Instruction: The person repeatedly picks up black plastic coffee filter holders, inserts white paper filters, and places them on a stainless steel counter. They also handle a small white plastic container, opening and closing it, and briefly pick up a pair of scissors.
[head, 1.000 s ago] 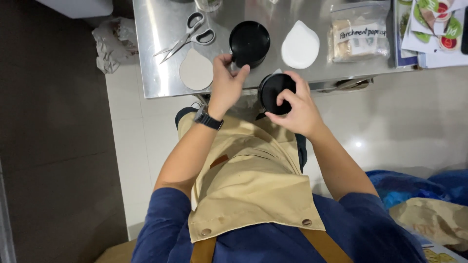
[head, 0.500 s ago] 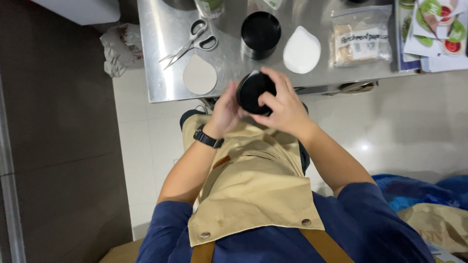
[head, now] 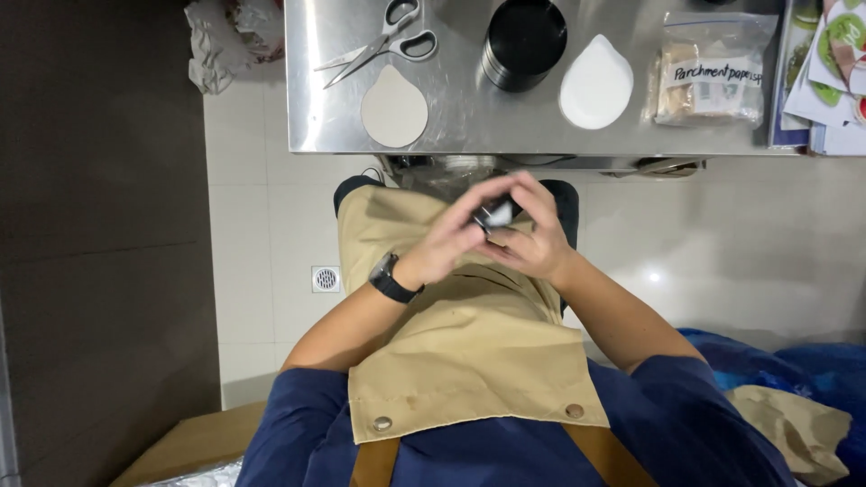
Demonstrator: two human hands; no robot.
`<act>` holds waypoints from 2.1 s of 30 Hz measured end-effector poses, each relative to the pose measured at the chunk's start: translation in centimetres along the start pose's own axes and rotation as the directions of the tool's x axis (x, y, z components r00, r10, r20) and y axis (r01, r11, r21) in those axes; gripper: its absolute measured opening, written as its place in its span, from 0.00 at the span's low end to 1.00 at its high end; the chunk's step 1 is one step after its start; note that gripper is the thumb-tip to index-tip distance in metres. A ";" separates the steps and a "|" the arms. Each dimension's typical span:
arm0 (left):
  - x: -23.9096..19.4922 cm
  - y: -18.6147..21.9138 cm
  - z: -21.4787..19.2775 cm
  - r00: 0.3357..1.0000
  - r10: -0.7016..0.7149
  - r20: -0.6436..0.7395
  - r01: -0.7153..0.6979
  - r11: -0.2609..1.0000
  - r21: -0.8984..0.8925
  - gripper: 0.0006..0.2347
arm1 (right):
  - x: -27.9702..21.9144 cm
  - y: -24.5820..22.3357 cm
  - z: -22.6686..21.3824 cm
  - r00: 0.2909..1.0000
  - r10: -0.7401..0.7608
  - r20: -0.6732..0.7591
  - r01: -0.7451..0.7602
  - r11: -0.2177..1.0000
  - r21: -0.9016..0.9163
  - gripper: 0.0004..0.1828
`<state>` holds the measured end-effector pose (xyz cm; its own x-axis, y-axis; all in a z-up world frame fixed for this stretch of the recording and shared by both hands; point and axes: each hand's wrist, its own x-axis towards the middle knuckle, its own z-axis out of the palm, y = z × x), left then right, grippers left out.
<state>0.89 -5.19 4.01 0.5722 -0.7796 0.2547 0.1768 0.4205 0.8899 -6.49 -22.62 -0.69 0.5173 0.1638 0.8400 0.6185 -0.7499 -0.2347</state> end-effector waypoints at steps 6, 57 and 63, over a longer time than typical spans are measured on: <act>0.0 3.1 2.2 0.970 0.199 0.143 -0.237 0.908 0.345 0.37 | -5.9 3.3 1.3 0.939 -0.198 -0.282 0.205 0.979 -0.002 0.30; -4.0 0.7 -0.1 0.753 -0.133 -0.645 0.434 0.837 0.334 0.21 | 8.9 5.4 4.8 0.565 0.717 0.408 -0.583 0.697 -0.417 0.38; -3.9 0.4 -0.6 0.772 -0.013 -0.636 0.267 0.914 0.305 0.18 | 9.1 4.0 3.2 0.747 0.593 0.300 -0.534 0.804 -0.262 0.38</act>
<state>-0.82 -1.73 3.19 0.9485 -0.3119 -0.0558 0.0700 0.0344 0.9970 2.59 -22.10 4.48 0.9309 -0.1304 0.3413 0.0664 -0.8583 -0.5089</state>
